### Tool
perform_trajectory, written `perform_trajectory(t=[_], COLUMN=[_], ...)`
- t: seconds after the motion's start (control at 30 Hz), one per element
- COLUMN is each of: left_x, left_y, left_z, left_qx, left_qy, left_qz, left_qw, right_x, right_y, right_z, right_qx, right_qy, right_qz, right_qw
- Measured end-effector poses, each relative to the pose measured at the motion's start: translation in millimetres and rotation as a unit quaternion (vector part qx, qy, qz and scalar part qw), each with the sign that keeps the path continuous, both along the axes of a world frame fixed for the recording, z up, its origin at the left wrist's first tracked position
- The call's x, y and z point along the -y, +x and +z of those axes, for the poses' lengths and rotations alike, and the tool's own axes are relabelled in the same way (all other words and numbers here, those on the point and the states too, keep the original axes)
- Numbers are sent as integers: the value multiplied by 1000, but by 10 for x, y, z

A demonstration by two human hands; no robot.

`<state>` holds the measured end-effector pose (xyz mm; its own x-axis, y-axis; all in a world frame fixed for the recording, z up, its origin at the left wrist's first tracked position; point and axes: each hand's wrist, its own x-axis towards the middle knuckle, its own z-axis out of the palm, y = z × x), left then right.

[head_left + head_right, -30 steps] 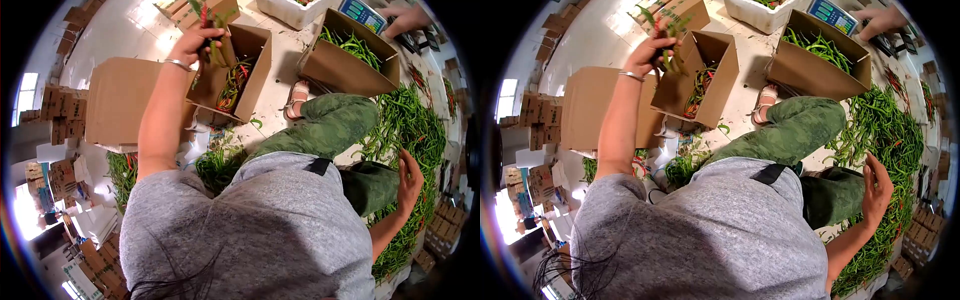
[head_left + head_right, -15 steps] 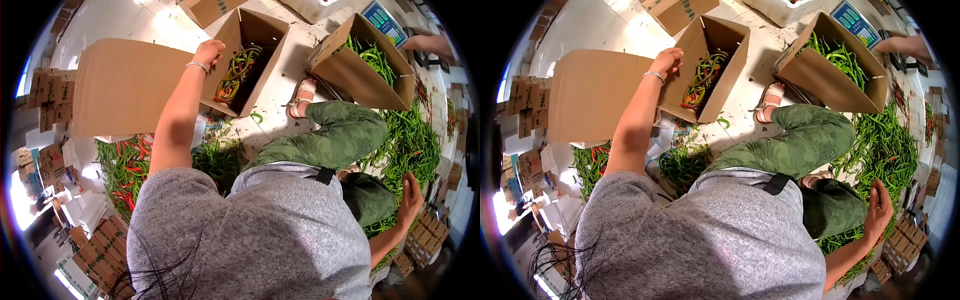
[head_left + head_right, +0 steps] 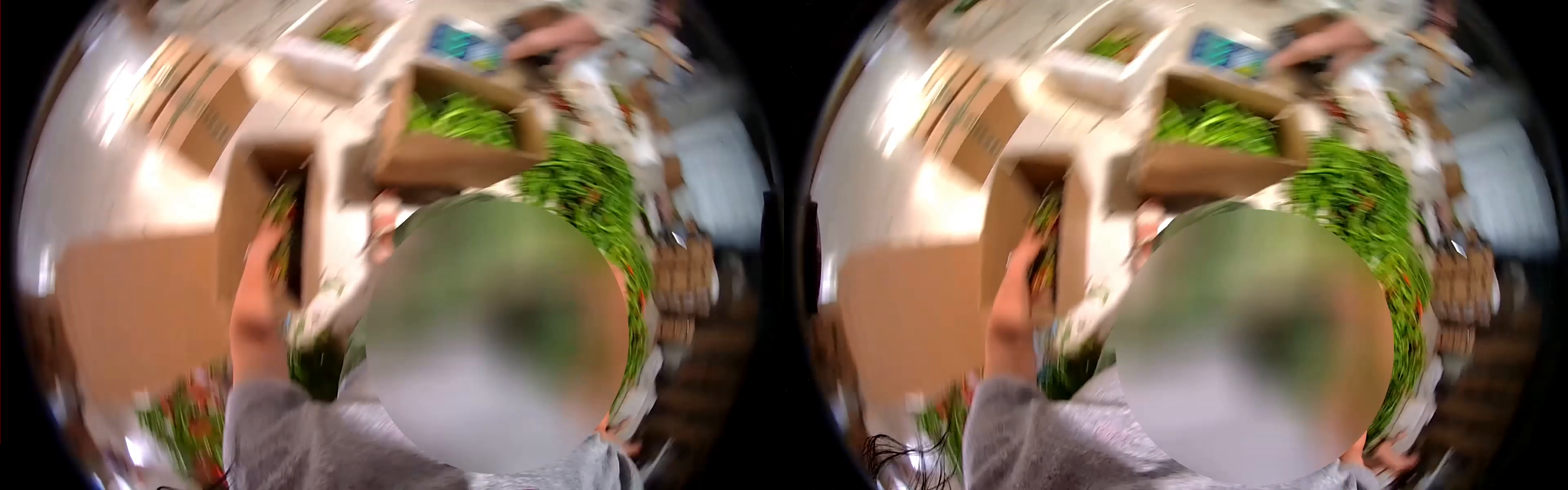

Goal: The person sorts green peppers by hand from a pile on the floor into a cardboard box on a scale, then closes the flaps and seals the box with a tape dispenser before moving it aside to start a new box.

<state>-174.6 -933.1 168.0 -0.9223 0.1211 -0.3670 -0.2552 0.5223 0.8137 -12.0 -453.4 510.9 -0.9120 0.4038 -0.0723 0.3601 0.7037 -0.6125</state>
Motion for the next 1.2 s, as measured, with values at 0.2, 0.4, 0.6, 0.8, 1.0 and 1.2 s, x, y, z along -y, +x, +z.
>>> perform_trajectory(t=[0.2,0.4,0.6,0.8,1.0,1.2], left_x=[133,-101,-239,476,110,-1354], left_y=[-239,-2,267,-325,-901,-562], left_z=[-1804,-1675,-506,-581,496,1871], left_qx=[132,286,428,0,-225,-264], left_qy=[-181,-172,-175,-97,49,115], left_qz=[15,-21,-57,67,175,77], left_qw=[975,943,885,993,957,955], right_x=[-328,-372,-496,-701,-857,-918], right_y=[384,566,672,956,1275,1682], right_z=[46,-37,-91,-75,-229,-228], right_qx=[-29,-34,-86,-114,-180,-202], right_qy=[129,122,115,82,72,55], right_qz=[59,48,72,18,18,-43], right_qw=[989,991,987,990,981,977])
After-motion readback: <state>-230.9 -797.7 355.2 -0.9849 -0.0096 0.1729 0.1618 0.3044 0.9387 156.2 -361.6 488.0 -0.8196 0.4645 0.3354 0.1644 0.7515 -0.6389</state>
